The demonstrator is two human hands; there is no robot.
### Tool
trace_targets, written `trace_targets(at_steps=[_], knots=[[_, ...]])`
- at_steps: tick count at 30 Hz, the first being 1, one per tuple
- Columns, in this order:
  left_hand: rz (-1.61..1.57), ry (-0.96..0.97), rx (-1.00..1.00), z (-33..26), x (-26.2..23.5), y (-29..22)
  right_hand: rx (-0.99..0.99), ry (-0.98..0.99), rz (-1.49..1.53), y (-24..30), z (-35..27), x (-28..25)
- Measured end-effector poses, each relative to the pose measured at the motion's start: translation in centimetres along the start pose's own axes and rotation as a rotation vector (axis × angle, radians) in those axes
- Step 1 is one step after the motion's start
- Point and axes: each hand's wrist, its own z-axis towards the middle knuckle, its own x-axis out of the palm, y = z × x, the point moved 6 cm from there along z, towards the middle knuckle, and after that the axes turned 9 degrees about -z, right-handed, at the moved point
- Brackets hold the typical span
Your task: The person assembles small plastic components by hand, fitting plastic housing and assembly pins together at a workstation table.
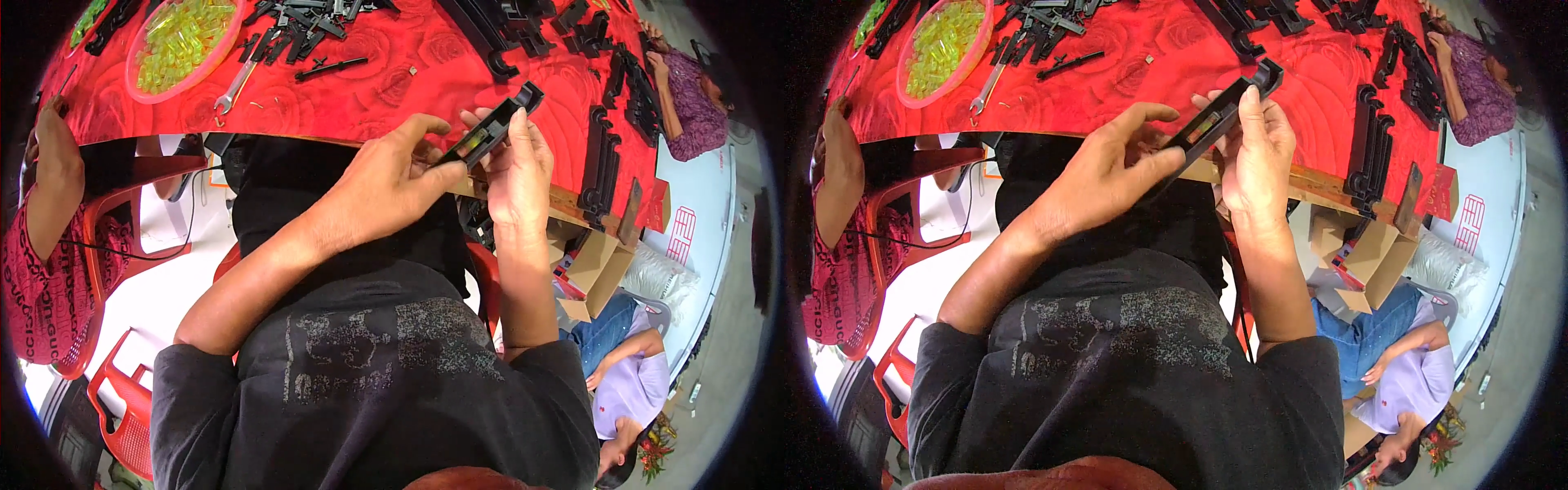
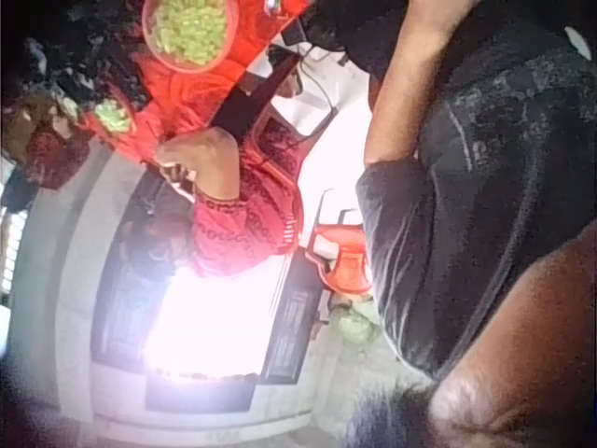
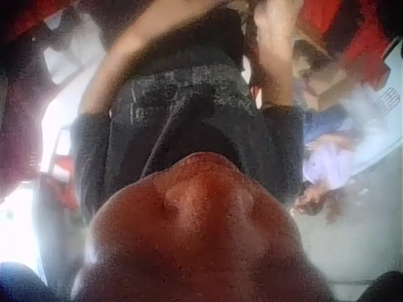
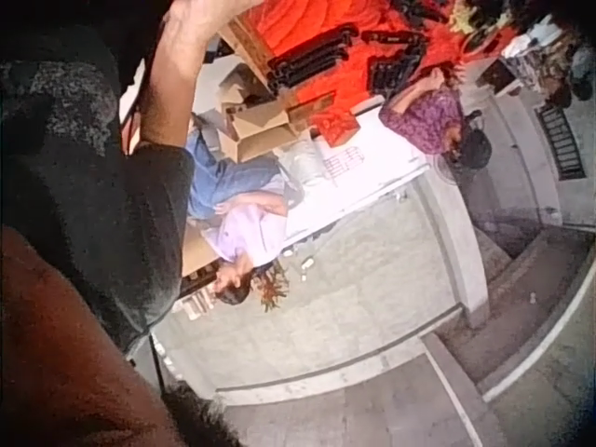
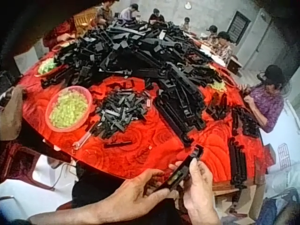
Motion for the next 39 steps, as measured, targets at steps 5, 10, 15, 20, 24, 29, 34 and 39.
trace_targets(at_steps=[5,10,15,20,24,29,34,39], knots=[[0.133,0.036,0.049,-1.0,0.5,-0.4,0.005,-0.003,0.002,0.3,0.0,-0.3],[0.188,0.009,0.19,-1.3,0.7,-0.9,0.017,0.03,-0.002,-0.1,0.1,-1.2],[0.195,0.019,0.208,-1.4,0.7,-0.8,0.027,0.033,-0.024,0.0,0.1,-1.2],[0.189,0.045,0.17,-1.6,0.9,-0.8,0.06,-0.036,-0.003,0.3,0.3,-1.1],[0.213,0.057,0.17,-1.7,1.1,-0.7,0.039,-0.036,0.005,0.6,0.5,-1.5],[0.216,0.063,0.214,-1.9,1.2,-0.7,0.019,-0.015,0.024,0.8,0.5,-1.2],[0.21,0.104,0.147,-1.8,1.2,-0.9,-0.012,-0.003,0.013,0.9,0.5,-1.0],[0.251,0.03,0.305,-2.3,0.9,-1.9,-0.033,0.005,-0.003,1.1,0.5,-0.7]])
